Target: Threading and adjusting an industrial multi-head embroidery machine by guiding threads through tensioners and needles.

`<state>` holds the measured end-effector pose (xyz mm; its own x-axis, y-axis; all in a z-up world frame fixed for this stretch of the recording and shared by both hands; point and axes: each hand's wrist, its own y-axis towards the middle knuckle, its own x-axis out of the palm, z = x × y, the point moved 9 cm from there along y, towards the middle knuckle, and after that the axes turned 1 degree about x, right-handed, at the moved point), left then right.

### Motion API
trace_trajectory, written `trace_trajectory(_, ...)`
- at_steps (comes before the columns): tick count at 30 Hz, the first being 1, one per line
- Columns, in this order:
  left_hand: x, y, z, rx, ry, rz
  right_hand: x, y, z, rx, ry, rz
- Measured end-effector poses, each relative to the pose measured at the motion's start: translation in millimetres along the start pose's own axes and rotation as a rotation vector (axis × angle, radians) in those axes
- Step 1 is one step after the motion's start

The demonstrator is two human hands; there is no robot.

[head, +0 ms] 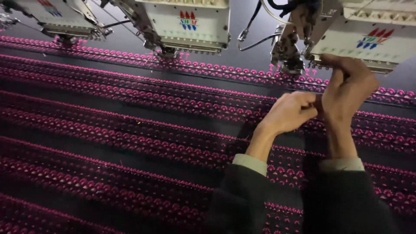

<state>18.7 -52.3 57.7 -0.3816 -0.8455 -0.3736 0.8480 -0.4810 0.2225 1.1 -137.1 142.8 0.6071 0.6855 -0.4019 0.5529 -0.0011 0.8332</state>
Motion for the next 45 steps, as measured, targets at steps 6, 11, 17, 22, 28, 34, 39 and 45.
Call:
trace_trajectory(6,-43,-37,-11,-0.141,0.040,0.585,12,-16,-13,0.156,0.114,0.022)
trace_trajectory(11,-97,-76,-19,0.042,-0.010,0.578,82,-59,-54,0.494,0.441,-0.527)
trace_trajectory(17,-235,-147,-78,-0.093,-0.056,0.743,111,-87,-74,0.626,0.288,-0.657)
trace_trajectory(22,-302,-171,-106,-0.409,0.116,0.883,188,-74,-100,0.578,0.122,-0.452)
trace_trajectory(28,-351,-150,-134,-0.338,0.068,1.003,288,-48,-167,0.580,0.014,-0.210)
trace_trajectory(34,-356,-117,-162,-0.355,-0.102,0.891,279,-52,-169,0.742,0.000,0.090)
trace_trajectory(39,-357,-113,-160,-0.411,0.015,0.871,291,-50,-168,0.826,0.305,0.065)
trace_trajectory(45,-347,-104,-170,-0.529,0.252,0.854,287,-47,-177,0.899,0.337,0.002)
